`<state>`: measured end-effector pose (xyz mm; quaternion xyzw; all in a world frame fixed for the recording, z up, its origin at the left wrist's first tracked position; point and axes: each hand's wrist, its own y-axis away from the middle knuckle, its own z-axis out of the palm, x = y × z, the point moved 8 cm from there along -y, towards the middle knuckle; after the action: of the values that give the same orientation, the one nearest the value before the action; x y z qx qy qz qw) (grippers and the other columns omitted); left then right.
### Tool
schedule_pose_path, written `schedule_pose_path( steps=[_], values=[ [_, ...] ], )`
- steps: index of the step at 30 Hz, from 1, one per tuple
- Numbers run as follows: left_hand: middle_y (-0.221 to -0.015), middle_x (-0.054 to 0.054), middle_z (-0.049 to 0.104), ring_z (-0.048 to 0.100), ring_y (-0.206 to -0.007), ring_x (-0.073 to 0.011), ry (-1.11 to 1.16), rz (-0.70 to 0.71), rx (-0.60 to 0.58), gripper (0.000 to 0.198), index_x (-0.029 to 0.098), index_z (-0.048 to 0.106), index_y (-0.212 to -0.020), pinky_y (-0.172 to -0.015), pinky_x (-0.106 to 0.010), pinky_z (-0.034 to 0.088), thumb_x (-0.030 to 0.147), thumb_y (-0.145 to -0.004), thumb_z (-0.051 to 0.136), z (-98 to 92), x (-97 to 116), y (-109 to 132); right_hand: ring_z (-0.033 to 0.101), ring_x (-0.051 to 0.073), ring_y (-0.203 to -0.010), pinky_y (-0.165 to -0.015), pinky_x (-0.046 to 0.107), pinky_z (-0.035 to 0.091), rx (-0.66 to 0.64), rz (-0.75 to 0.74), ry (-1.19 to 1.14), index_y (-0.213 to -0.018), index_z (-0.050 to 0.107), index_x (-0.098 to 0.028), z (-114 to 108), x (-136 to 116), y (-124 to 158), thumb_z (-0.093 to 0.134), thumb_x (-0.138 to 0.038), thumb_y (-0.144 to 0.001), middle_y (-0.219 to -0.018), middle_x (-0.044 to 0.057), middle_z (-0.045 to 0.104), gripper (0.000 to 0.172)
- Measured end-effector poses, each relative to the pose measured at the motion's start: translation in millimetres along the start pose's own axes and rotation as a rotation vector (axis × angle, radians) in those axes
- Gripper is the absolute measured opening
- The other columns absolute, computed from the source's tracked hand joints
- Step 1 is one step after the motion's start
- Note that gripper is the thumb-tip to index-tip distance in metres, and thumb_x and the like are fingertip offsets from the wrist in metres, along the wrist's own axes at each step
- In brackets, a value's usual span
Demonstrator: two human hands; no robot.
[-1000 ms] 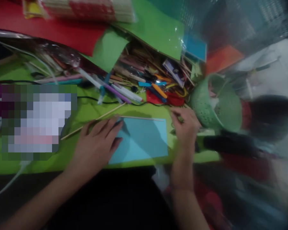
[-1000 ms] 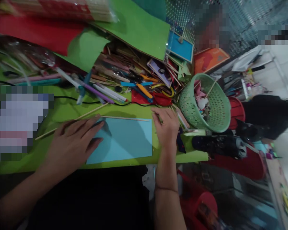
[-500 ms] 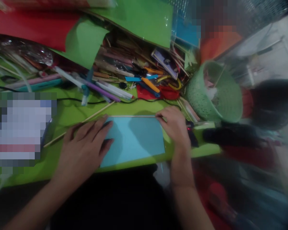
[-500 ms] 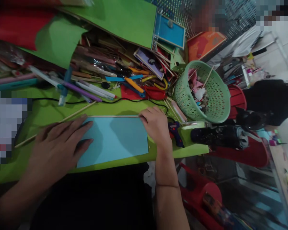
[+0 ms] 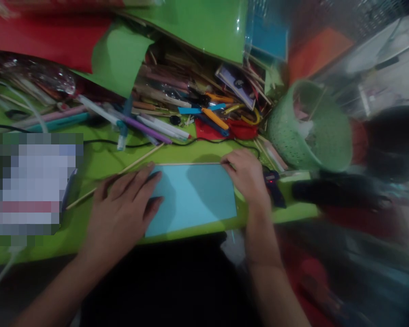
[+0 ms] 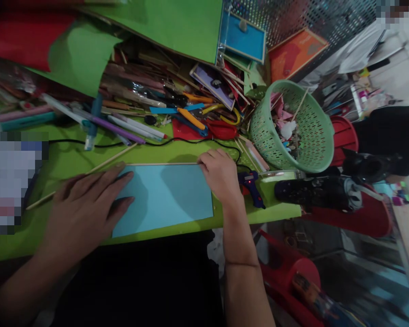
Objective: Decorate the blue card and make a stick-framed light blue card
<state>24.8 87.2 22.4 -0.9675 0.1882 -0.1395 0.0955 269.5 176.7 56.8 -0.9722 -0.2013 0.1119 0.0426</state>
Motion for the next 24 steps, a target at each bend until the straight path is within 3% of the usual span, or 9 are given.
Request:
schedule_pose_path(
  steps=[10,15,24],
  values=[
    [-0.156,-0.013,0.060,0.064,-0.130,-0.0372,-0.006,-0.013,0.002,0.042,0.020,0.060,-0.145,-0.108,-0.059,0.045,0.027,-0.104,0.055,-2.5,4.0,-3.7,0.063,0.026,-0.091,-0.083,0.039,0.046,0.044,-0.016,-0.007,-0.089,0.075,-0.024,1.9,3.2,2.7,0.060,-0.014,-0.098,-0.091,0.006,0.075,0.019],
    [-0.157,-0.009,0.059,0.064,-0.130,-0.0343,-0.012,-0.034,-0.016,0.038,0.021,0.064,-0.142,-0.110,-0.057,0.046,0.028,-0.106,0.054,-3.1,4.7,-4.9,0.063,0.027,-0.092,-0.084,0.041,0.047,0.130,-0.090,0.011,-0.102,0.078,-0.025,1.7,-5.2,3.4,0.062,-0.021,-0.100,-0.097,0.007,0.076,0.016],
    [-0.159,-0.008,0.058,0.062,-0.134,-0.0315,0.029,-0.064,-0.037,0.039,0.022,0.064,-0.143,-0.114,-0.056,0.046,0.027,-0.105,0.056,-1.7,4.5,-5.8,0.068,0.027,-0.092,-0.082,0.040,0.051,0.032,-0.131,-0.093,-0.100,0.078,-0.024,15.7,-16.0,0.4,0.058,-0.018,-0.100,-0.097,0.006,0.076,0.021]
  ],
)
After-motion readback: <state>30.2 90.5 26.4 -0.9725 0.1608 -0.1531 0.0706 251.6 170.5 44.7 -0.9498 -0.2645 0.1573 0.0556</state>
